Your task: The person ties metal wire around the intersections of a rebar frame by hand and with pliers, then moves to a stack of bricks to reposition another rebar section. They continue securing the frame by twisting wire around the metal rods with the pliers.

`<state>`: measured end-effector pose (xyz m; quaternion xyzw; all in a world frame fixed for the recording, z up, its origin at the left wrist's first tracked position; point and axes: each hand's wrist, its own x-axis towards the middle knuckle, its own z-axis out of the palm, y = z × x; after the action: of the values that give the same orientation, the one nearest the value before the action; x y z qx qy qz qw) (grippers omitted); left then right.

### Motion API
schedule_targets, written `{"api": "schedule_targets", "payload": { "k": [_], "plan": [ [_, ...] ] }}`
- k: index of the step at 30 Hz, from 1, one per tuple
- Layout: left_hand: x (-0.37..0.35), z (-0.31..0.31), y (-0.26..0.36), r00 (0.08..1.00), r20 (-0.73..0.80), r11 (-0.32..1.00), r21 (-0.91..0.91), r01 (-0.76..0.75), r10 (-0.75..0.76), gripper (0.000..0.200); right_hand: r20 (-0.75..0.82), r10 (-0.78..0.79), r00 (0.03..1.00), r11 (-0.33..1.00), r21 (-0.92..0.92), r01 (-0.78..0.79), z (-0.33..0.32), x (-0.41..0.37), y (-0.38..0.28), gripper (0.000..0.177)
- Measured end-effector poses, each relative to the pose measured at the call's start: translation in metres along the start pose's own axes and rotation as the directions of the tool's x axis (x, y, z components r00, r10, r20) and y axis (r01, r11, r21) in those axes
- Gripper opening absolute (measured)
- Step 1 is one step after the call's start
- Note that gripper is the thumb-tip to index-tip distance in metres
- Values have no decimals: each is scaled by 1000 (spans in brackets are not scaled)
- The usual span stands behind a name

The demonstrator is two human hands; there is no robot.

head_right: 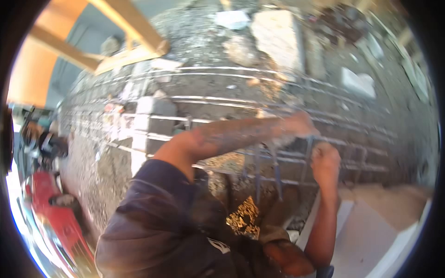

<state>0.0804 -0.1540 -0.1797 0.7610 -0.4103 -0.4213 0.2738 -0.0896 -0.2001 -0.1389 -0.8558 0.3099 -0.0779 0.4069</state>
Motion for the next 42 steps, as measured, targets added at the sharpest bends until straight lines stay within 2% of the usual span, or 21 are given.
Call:
{"api": "schedule_targets", "payload": {
  "k": [1,2,3,4,5,6,8,13,15,19,21,22,24,28,30,31,33,34,36,40,42],
  "plan": [
    [18,15,-8,989,-116,991,109,-73,86,38,10,34,999,996,84,-34,5,3,10,7],
    [37,28,-15,989,-135,993,112,-40,55,31,12,150,989,981,125,-151,7,5,4,8],
    [57,41,-23,979,-90,938,314,-149,185,23,10,198,980,977,76,-198,8,8,2,10],
    [62,40,-28,979,-141,942,321,-97,149,23,22,230,973,967,103,-231,8,8,-8,11],
    [67,37,-25,929,53,760,559,-332,366,17,18,277,961,953,122,-277,6,8,-12,11],
    [72,38,-21,812,305,470,692,-548,497,15,29,252,967,960,119,-253,6,9,-7,11],
    [83,44,-19,852,250,531,691,-490,460,14,-20,141,990,990,4,-141,4,15,9,12],
    [88,48,-32,947,141,726,613,-311,287,12,-59,84,995,992,101,-78,15,21,32,12],
    [82,46,-31,972,28,893,389,-226,234,12,-110,47,993,999,32,-43,16,19,31,11],
    [72,42,-28,937,38,822,468,-323,347,16,-70,25,997,1000,-4,-26,10,19,28,9],
    [75,48,-26,983,-96,953,276,-127,159,17,4,-29,1000,999,27,28,6,19,31,10],
    [70,46,-22,982,-96,953,271,-132,163,17,3,-27,1000,999,20,27,6,18,27,10],
    [56,39,-16,980,-182,987,153,-57,85,17,-107,17,994,994,-103,-28,11,14,17,16],
    [81,52,-34,968,-102,953,226,-200,228,18,-52,-120,991,953,-286,100,6,18,23,22],
    [75,49,-37,981,-133,985,-82,-150,138,12,64,24,998,980,-201,-10,3,20,14,21],
    [70,43,-34,982,-135,986,-83,-147,135,12,67,23,997,980,-200,-9,3,19,15,21],
    [60,28,-23,920,43,804,471,-364,391,14,-8,-98,995,960,-264,93,4,15,20,22],
    [57,26,-22,922,42,805,473,-358,385,14,-4,-100,995,961,-259,96,4,17,27,22],
    [56,28,-20,890,73,648,660,-382,450,20,144,-279,950,801,-511,312,0,24,45,25],
    [58,32,-21,907,44,698,624,-352,418,21,197,-178,964,725,-636,264,0,18,20,27],
    [51,28,-17,923,46,720,611,-329,383,19,140,-58,988,757,-639,135,1,14,4,26]
  ]
}}
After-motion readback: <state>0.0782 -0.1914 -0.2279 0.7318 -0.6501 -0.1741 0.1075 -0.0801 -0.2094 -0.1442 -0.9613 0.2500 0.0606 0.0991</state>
